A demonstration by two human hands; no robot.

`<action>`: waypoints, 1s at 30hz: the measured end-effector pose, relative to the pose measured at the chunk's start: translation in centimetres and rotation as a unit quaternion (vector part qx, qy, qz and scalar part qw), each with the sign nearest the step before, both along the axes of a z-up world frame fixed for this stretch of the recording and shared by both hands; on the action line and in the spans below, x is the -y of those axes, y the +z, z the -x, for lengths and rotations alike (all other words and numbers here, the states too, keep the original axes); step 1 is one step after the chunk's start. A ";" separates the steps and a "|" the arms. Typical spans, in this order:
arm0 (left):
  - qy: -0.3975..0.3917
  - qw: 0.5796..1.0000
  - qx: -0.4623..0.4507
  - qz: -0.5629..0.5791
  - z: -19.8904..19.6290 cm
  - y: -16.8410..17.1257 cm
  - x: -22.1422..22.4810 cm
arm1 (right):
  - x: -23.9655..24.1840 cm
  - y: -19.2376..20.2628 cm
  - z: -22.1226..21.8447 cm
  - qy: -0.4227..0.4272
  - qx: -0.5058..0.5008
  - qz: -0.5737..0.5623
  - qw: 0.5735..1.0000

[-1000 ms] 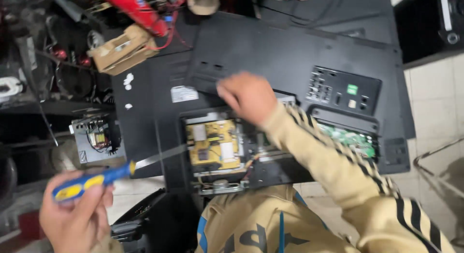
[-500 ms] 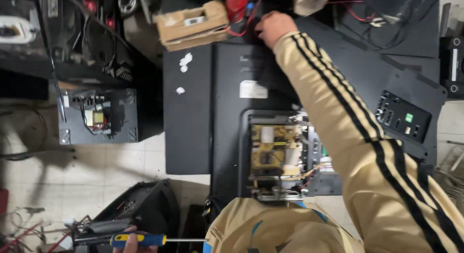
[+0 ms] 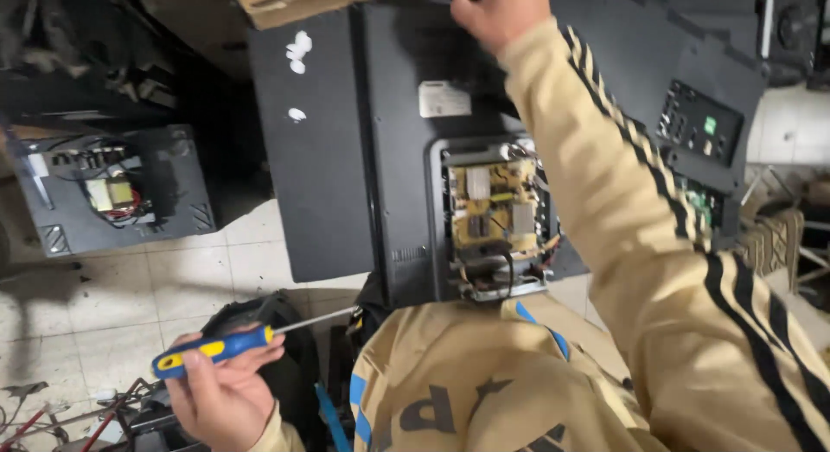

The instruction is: Repairing a television by removing the back panel, inspecting internal components, and reassembling it

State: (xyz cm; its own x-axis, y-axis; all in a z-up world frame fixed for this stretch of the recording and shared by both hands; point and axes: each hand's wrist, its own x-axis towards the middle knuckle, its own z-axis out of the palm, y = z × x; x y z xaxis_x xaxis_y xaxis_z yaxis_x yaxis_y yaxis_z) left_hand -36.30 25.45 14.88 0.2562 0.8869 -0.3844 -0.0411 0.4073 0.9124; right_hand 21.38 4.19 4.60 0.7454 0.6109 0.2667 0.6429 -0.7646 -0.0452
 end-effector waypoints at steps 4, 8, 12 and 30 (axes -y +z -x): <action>-0.119 0.992 0.042 -0.020 -2.5 1.7 2.0 | 5.2 6.6 13.6 0.050 -0.235 -0.330 0.913; -0.175 0.981 0.068 -0.047 -4.7 2.7 6.0 | 12.9 7.3 26.9 -0.050 -0.472 -0.480 0.738; -0.216 0.972 0.065 -0.072 -6.3 4.1 11.2 | 17.3 8.6 35.8 -0.009 -0.600 -0.524 0.604; -0.138 0.970 0.012 -0.197 -5.9 6.3 26.3 | 26.0 6.6 38.8 0.031 -0.728 -0.480 0.489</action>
